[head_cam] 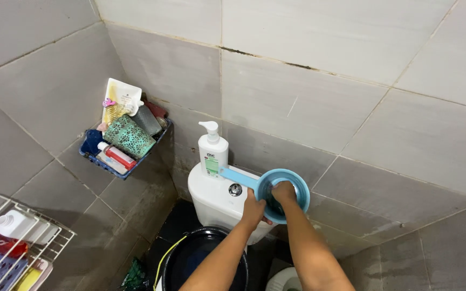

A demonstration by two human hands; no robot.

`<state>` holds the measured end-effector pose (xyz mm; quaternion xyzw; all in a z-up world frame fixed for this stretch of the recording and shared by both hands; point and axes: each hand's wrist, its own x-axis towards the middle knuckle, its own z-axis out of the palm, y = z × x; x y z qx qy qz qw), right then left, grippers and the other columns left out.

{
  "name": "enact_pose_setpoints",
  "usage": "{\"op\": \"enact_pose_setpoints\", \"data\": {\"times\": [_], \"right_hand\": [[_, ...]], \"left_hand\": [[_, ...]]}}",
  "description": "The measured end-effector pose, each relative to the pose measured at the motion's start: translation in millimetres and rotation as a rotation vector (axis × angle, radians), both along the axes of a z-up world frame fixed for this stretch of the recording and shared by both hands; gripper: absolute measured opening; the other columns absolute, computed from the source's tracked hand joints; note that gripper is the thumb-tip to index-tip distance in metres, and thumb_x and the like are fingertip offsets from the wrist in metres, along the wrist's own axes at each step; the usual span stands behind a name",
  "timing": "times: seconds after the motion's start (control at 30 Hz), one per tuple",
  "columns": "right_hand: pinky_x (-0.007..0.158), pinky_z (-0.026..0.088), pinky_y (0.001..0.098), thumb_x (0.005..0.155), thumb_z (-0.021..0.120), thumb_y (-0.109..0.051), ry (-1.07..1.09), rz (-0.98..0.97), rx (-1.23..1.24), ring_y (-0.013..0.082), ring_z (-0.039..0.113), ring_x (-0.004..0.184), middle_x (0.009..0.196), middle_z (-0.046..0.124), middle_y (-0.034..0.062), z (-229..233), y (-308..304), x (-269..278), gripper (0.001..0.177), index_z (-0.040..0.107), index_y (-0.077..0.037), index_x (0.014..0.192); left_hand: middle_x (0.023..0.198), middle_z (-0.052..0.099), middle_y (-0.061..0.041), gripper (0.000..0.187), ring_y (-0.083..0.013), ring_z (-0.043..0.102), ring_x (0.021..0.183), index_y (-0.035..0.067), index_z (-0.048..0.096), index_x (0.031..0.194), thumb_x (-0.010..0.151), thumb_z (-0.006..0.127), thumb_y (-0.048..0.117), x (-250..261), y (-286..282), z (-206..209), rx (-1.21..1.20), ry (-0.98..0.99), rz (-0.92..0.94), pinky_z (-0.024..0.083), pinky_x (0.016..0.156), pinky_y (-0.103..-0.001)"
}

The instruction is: The person scrubs a blue cloth in a black bucket of soapy water, then uses a blue plastic scoop to repeatedly transfer water from a large grey basin into the bucket. They then use a steel wool pad to scrub the inside of the scoop over the bucket.

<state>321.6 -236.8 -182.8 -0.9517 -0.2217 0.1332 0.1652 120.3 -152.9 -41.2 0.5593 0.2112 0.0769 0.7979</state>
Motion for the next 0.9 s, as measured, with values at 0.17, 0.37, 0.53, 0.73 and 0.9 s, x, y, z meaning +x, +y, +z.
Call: {"op": "enact_pose_setpoints", "data": {"times": [0.17,0.37,0.53,0.73,0.9], "right_hand": [[0.086,0.055,0.0400,0.082,0.070,-0.008,0.225,-0.604,0.757,0.0301,0.075,0.091,0.098,0.079,0.0158,4.0,9.2,-11.7,0.018,0.079,-0.002,0.097],[0.095,0.051,0.0391,0.088,0.068,-0.010,0.497,-0.382,0.590,0.0314,0.067,0.114,0.129,0.071,0.0197,77.6,13.9,-51.8,0.051,0.059,-0.004,0.137],[0.103,0.049,0.0404,0.097,0.049,-0.015,0.484,-0.309,0.423,0.0326,0.065,0.122,0.140,0.062,0.0192,43.0,4.0,-38.6,0.061,0.038,-0.014,0.157],[0.105,0.048,0.0402,0.098,0.049,-0.017,0.390,-0.090,0.188,0.0320,0.066,0.122,0.137,0.064,0.0218,70.9,0.3,-44.8,0.052,0.050,-0.013,0.151],[0.100,0.052,0.0430,0.098,0.056,-0.025,0.349,0.047,-0.072,0.0327,0.069,0.115,0.127,0.069,0.0223,97.1,5.3,-52.7,0.041,0.063,-0.009,0.135]], "left_hand": [[0.120,0.060,-0.026,0.067,-0.0390,0.072,0.069,0.012,0.028,0.150,0.088,0.046,-0.003,9.1,6.3,-14.8,-0.047,0.039,-0.025,0.060,0.039,-0.039],[0.124,0.061,-0.025,0.067,-0.0378,0.075,0.080,0.011,0.031,0.150,0.088,0.048,-0.004,11.9,9.1,-13.6,-0.122,0.100,-0.095,0.060,0.048,-0.041],[0.128,0.057,-0.025,0.076,-0.0380,0.074,0.087,0.021,0.018,0.155,0.088,0.047,-0.004,10.0,1.4,-2.4,-0.150,0.068,-0.133,0.062,0.053,-0.040],[0.135,0.051,-0.025,0.071,-0.0404,0.074,0.093,0.016,0.021,0.152,0.089,0.046,-0.005,18.5,2.3,-9.7,-0.130,0.031,-0.147,0.062,0.054,-0.041],[0.134,0.052,-0.025,0.071,-0.0452,0.072,0.091,0.018,0.021,0.152,0.089,0.045,-0.006,24.0,4.2,-3.3,-0.118,0.113,-0.110,0.060,0.052,-0.041]]}}
